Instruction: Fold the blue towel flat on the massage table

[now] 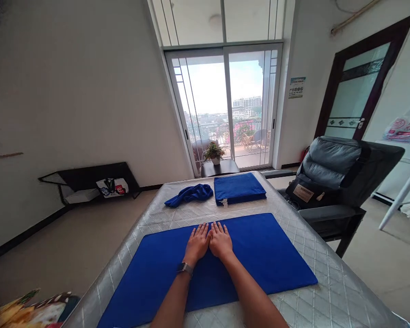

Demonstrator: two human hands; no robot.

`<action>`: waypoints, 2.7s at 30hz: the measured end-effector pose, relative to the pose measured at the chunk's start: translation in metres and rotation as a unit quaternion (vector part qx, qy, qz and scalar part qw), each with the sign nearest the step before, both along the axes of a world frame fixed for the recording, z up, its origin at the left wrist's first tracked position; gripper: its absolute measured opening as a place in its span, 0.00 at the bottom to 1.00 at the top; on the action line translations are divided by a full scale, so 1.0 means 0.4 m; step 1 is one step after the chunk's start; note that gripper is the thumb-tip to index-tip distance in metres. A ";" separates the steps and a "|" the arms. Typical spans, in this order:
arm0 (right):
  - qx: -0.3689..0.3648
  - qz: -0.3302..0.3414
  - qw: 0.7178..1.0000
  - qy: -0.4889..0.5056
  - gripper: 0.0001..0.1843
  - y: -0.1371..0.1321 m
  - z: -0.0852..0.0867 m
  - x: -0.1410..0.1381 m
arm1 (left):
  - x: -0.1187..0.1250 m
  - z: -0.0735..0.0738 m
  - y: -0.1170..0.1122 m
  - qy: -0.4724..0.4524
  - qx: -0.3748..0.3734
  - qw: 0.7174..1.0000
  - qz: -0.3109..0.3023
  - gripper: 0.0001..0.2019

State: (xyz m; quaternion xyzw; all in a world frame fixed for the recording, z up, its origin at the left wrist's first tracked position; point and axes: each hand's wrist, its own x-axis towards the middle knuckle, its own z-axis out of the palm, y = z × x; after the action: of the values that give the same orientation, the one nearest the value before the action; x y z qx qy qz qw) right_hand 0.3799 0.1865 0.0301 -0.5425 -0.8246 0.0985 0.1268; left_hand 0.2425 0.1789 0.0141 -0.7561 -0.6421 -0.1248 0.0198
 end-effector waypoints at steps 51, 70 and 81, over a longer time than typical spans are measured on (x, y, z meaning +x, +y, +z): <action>0.021 0.012 0.999 -0.020 0.32 -0.011 0.059 0.045 | -0.031 0.028 -0.036 0.032 0.032 0.999 0.012 0.28; -0.017 -0.061 0.997 -0.053 0.34 0.057 -0.002 0.176 | -0.138 -0.008 -0.034 0.041 -0.027 0.996 0.071 0.31; 0.009 -0.237 0.964 -0.119 0.35 0.166 -0.072 0.590 | -0.583 -0.051 -0.065 0.024 -0.034 0.962 0.272 0.33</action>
State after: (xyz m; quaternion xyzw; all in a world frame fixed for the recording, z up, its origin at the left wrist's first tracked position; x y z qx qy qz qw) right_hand 0.6161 0.2528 0.0014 -0.7293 -0.6822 -0.0070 0.0523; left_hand 0.0094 0.1529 -0.0063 -0.5564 -0.8265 -0.0745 0.0428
